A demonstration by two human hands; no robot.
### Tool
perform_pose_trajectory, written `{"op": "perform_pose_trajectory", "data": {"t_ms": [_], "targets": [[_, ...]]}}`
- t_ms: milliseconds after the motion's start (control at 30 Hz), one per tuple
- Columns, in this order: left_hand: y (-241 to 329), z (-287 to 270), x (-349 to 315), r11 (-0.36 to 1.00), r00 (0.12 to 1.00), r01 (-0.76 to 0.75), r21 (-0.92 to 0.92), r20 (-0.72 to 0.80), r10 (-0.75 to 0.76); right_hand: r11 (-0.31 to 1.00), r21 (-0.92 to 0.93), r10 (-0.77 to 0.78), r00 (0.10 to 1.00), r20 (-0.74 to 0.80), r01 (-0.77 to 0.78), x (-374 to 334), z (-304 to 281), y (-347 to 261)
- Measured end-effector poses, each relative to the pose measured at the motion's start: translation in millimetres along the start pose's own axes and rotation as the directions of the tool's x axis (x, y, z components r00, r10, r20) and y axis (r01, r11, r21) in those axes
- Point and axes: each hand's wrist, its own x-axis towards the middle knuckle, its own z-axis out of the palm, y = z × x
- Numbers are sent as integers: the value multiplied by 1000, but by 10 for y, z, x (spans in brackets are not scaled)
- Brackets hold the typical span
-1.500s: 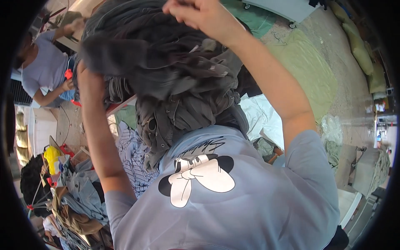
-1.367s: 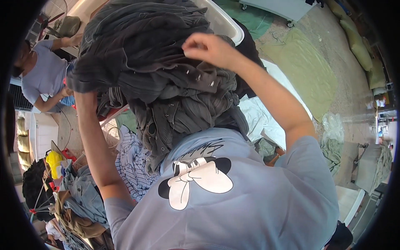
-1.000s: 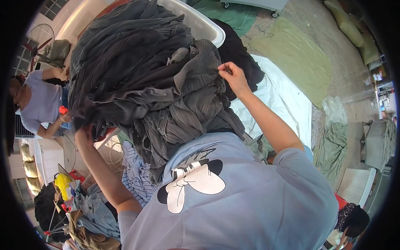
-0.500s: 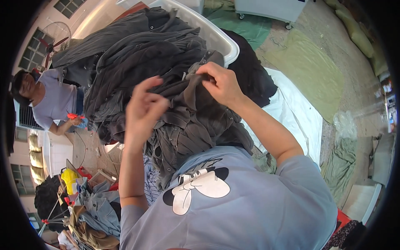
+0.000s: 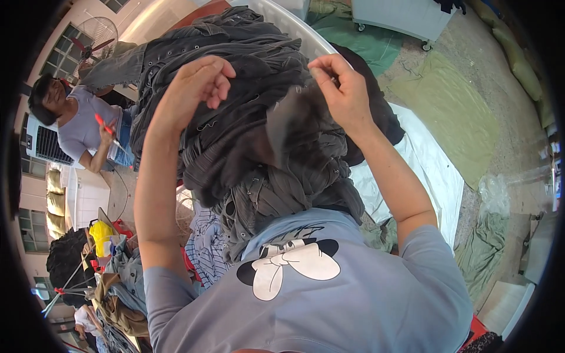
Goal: The recorder is manually attaching metal hooks or clips to the waistbands of several gray pleated garments in a workshop environment.
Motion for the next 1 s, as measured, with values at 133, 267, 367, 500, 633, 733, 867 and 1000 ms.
{"op": "perform_pose_trajectory", "data": {"t_ms": [133,267,367,500,633,733,867,1000], "targets": [[-19,161,35,977,996,62,206,-76,-47,985,-66,-157,987,29,159,-73,106,23],[-435,911,-164,839,956,266,476,-16,-294,1000,28,9,997,-78,-6,-93,-1,157],[-723,1567,-391,657,990,3,754,90,-109,969,209,150,985,-85,-130,-174,-117,251],[-971,2047,-471,453,939,-296,841,168,302,970,175,185,980,-68,-171,-325,-280,334],[-1030,1869,-278,494,950,-305,814,224,217,974,127,199,975,-99,-186,-468,-458,341],[-804,1427,-66,876,996,-84,475,54,67,932,164,321,946,49,-324,-615,-593,166],[-30,1023,207,974,961,-225,-35,-170,216,926,375,-263,770,581,33,-847,-170,-239],[931,792,611,236,310,-742,628,9,951,940,341,-326,352,877,20,-930,616,-552]]}}
